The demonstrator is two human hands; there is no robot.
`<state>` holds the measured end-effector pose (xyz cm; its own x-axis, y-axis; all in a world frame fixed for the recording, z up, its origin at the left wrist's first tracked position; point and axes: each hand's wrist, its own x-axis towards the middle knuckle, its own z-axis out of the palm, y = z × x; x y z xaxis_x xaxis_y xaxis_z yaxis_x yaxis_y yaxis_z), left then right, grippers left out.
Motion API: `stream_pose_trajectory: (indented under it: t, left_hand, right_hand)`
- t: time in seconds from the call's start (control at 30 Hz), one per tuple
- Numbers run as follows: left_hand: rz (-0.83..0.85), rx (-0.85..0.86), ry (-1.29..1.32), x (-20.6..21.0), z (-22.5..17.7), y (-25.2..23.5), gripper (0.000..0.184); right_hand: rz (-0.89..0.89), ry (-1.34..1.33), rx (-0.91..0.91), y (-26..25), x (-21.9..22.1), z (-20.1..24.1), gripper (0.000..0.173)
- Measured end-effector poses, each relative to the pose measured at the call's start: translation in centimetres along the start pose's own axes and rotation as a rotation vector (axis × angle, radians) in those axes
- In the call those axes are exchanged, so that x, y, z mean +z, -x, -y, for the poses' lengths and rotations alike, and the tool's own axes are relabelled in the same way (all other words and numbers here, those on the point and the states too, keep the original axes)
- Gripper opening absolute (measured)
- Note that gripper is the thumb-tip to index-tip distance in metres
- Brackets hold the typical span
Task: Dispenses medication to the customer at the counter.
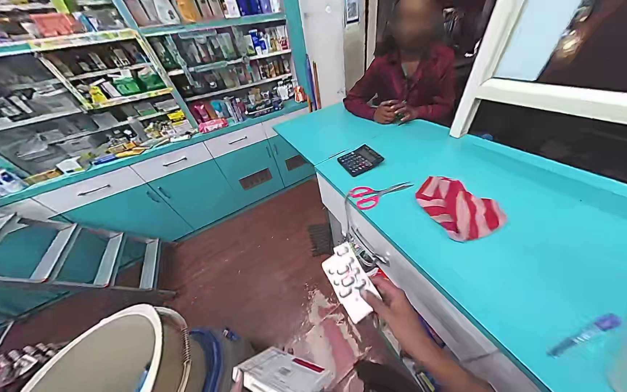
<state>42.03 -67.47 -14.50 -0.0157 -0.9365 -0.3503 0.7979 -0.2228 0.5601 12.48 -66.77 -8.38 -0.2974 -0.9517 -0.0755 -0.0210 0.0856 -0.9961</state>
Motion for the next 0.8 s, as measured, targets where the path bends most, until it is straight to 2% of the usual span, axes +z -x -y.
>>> stream_pose_trajectory:
  t: [0.03,0.13,0.2,0.3,0.37,0.4,0.43,0.5,0.53,0.57,0.67,0.8]
  left_hand:
    - [0.002,0.063,-0.017,1.2,-1.6,-2.3,0.027]
    - [0.083,0.153,0.041,3.2,-5.3,-9.1,0.034]
    - [0.106,0.197,0.044,3.8,-6.5,-14.0,0.037]
    - [0.126,0.141,-0.087,4.4,-8.1,-22.3,0.038]
    - [0.141,0.087,-0.265,6.8,-9.4,-30.0,0.028]
    - [0.158,0.074,-0.366,8.5,-10.1,-34.2,0.03]
    - [0.194,0.072,-0.5,10.5,-10.7,-37.7,0.043]
    - [0.3,0.118,-0.742,15.1,-12.1,-44.6,0.093]
    - [0.374,0.161,-0.841,17.8,-12.5,-48.4,0.107]
    - [0.46,0.207,-0.898,20.3,-12.7,-51.6,0.114]
    - [0.736,0.372,-0.99,28.0,-11.9,-59.1,0.113]
    - [1.015,0.578,-1.012,34.8,-9.5,-66.0,0.105]
  right_hand:
    - [0.029,-0.082,0.013,-3.6,1.6,1.1,0.034]
    - [0.046,-0.244,-0.003,-13.7,5.9,3.2,0.033]
    - [-0.008,-0.277,-0.055,-20.5,7.8,4.1,0.033]
    - [-0.167,-0.216,-0.163,-29.4,10.0,4.1,0.04]
    - [-0.291,-0.094,-0.256,-35.2,10.6,4.4,0.051]
    - [-0.365,-0.023,-0.284,-38.1,10.6,4.8,0.054]
    - [-0.427,0.031,-0.274,-40.2,10.6,5.1,0.056]
    - [-0.497,0.066,-0.227,-43.8,10.7,5.5,0.057]
    - [-0.514,0.077,-0.218,-45.6,10.6,5.6,0.057]
    - [-0.527,0.113,-0.208,-46.9,10.4,5.5,0.057]
    - [-0.593,0.304,-0.205,-49.2,9.7,4.9,0.057]
    - [-0.749,0.701,-0.177,-50.0,9.9,4.6,0.051]
